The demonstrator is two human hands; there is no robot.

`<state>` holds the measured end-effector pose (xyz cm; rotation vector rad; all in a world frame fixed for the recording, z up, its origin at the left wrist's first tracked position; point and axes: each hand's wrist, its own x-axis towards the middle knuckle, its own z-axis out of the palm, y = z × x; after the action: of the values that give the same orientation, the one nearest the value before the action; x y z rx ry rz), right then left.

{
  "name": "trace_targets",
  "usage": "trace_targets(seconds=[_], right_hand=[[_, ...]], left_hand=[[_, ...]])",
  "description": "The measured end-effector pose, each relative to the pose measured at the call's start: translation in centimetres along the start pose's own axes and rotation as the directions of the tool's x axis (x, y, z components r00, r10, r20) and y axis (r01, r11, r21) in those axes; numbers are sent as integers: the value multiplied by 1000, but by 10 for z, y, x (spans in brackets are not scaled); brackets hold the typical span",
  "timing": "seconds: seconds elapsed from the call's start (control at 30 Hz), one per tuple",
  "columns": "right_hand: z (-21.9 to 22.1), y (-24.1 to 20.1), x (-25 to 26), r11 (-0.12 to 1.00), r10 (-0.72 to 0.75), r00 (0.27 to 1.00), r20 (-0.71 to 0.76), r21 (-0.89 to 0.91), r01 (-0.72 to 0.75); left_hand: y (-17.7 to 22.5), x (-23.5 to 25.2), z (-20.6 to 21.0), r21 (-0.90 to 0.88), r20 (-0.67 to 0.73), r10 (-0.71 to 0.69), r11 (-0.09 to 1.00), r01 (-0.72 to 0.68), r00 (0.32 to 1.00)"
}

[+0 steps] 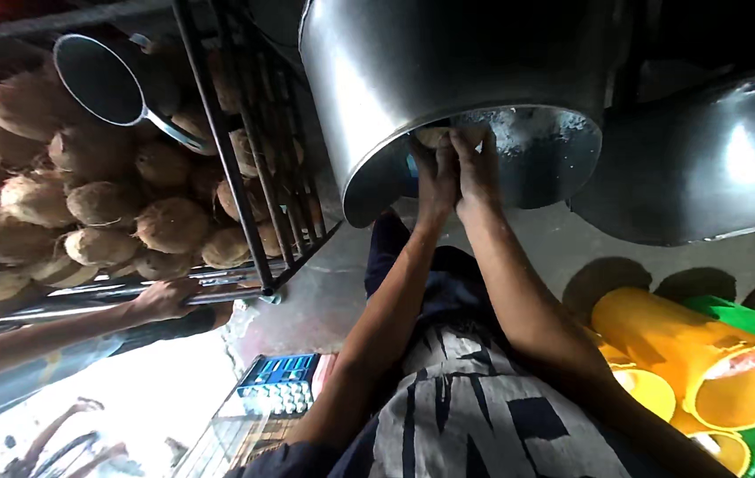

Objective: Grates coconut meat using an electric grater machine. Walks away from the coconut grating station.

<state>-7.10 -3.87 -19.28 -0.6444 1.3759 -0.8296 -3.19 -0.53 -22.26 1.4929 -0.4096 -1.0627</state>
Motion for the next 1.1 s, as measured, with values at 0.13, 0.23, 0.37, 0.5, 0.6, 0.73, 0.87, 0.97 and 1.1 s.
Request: trace_targets(seconds=[0.13, 0.23, 0.37, 0.5, 0.6, 0.73, 0.87, 0.97, 1.1], right_hand=[[-4, 15, 13, 999, 43, 998, -44, 3, -43], [2, 36, 13, 999, 17, 1000, -16, -30, -17], [-16, 64, -14, 946, -149, 982, 113, -272, 174], [-73, 107, -50, 885, -45, 977, 207, -445, 135], [-80, 118, -57, 893, -110, 976, 187, -413, 180], [-62, 89, -43, 924, -28, 992, 123, -375, 73], [-81, 92, -31, 938, 234, 969, 85, -282, -201], [-105, 76, -64, 899, 52, 982, 183, -437, 34], [-130, 66, -88, 740, -336, 758, 559, -342, 579]], left_hand=[[-13, 11, -8, 41, 70, -67, 997, 65, 995], [-23, 13, -30, -9, 89, -105, 994, 106, 990], [-40, -1, -60, -266, 133, -281, 914, 307, 951], [-63, -55, -90, 13, 185, -413, 908, 418, 892], [-71, -75, -78, 151, 171, -259, 960, 235, 951], [-44, -62, -47, 257, 40, -245, 939, 227, 969], [-55, -55, -45, 256, 2, -478, 849, 462, 878], [-46, -82, -48, -206, 25, -582, 793, 574, 813], [-36, -109, -69, -497, 449, -478, 569, 655, 755]])
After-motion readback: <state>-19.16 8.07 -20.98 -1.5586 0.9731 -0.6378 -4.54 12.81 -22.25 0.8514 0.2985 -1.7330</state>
